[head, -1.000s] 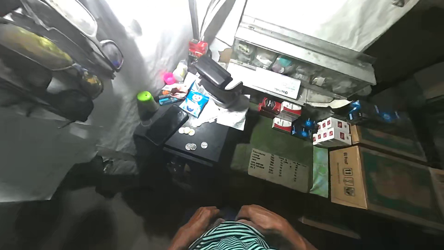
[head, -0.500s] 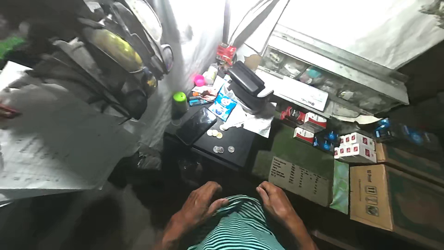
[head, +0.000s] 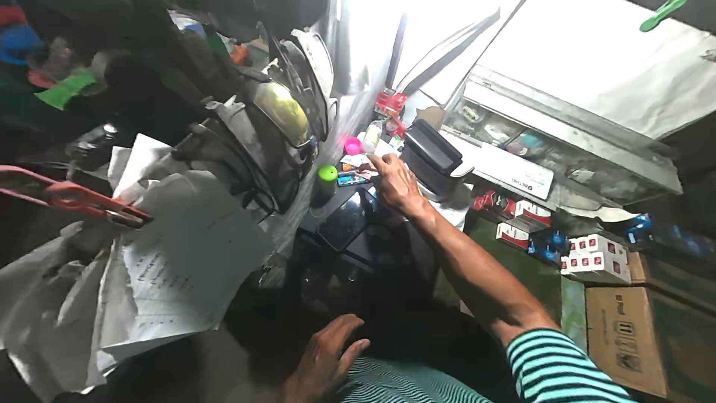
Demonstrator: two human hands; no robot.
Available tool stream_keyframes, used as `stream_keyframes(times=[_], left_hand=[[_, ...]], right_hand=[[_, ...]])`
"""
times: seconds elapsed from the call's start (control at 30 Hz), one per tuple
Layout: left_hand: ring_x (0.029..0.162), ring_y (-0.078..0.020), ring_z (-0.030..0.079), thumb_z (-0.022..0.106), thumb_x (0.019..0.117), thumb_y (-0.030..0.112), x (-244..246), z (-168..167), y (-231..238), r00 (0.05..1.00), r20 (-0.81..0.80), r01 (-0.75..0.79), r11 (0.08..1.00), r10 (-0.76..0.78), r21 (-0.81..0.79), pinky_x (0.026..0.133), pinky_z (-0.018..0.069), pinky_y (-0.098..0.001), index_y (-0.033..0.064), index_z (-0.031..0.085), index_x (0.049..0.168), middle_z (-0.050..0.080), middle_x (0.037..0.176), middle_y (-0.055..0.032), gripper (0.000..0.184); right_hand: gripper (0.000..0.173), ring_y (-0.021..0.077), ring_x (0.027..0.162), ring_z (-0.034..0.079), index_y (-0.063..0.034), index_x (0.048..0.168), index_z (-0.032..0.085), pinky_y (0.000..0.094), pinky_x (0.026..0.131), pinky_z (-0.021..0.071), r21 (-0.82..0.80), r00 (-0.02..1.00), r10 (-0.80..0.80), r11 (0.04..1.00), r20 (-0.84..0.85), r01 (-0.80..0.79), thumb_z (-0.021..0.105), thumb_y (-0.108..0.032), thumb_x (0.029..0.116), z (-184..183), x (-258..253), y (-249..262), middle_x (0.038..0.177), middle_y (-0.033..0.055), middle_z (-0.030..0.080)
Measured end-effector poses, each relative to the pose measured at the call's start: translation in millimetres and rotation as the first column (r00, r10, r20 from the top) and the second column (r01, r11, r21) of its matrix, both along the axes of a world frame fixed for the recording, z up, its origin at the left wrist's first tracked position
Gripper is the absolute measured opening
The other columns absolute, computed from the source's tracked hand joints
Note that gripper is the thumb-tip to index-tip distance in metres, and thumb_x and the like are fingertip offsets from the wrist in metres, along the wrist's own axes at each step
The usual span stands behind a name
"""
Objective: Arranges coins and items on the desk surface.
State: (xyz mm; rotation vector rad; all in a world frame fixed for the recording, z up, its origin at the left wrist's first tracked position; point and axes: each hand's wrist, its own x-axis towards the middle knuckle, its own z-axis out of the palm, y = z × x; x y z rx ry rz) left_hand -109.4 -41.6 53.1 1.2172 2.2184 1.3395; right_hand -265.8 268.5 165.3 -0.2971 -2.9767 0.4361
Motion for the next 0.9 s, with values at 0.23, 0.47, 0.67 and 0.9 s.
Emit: stream_keyframes(times=[0.23,0.47,0.67,0.9], left_hand=[[0.135,-0.03,0.056,0.06,0.1009,0.034,-39.6,0.5,-17.0,0.956,-0.242,-0.162,0.986,0.166,0.039,0.113,0.0451,-0.0448,0.003,0.068,0.131,0.062,0.141,-0.0157,0.043],[0.143,-0.0402,0.046,0.057,0.1011,0.036,-96.2,-2.3,7.6,0.891,-0.449,-0.126,0.988,0.073,-0.089,0.113,0.0382,-0.0606,0.0024,0.059,0.141,0.053,0.151,-0.0183,0.052],[0.143,-0.0434,0.044,0.058,0.0999,0.038,-107.2,-11.8,17.3,0.877,-0.477,-0.126,0.984,0.05,-0.128,0.114,0.0334,-0.0659,0.0007,0.057,0.142,0.052,0.151,-0.0197,0.056],[0.143,-0.0464,0.042,0.059,0.0991,0.039,-111.1,-10.6,23.4,0.877,-0.476,-0.152,0.979,0.068,-0.139,0.113,0.0315,-0.0683,0.0005,0.057,0.142,0.052,0.151,-0.0188,0.058]], right_hand=[[0.027,0.048,0.121,0.057,-0.0048,0.117,0.072,0.0645,0.091,0.0492,0.041,0.986,-0.058,0.998,0.157,0.052,0.065,-0.024,0.0983,-29.6,-51.0,21.1,0.126,0.0274,0.062],[0.024,0.0391,0.107,0.069,0.007,0.11,0.071,0.0517,0.096,0.0538,-0.085,0.911,-0.144,0.989,-0.387,0.12,0.061,-0.011,0.0987,-13.0,-13.7,32.3,0.114,0.0261,0.069],[0.024,0.0186,0.08,0.068,0.0033,0.109,0.066,0.0356,0.076,0.0566,-0.336,0.773,-0.393,0.909,-0.499,0.245,0.064,-0.019,0.0995,-12.2,75.9,13.6,0.093,0.0149,0.07],[0.025,0.0235,0.072,0.065,0.0038,0.109,0.065,0.0441,0.071,0.0564,-0.511,0.807,-0.573,0.742,-0.144,0.435,0.068,-0.019,0.0988,-66.3,138.2,-1.1,0.085,0.0153,0.067]])
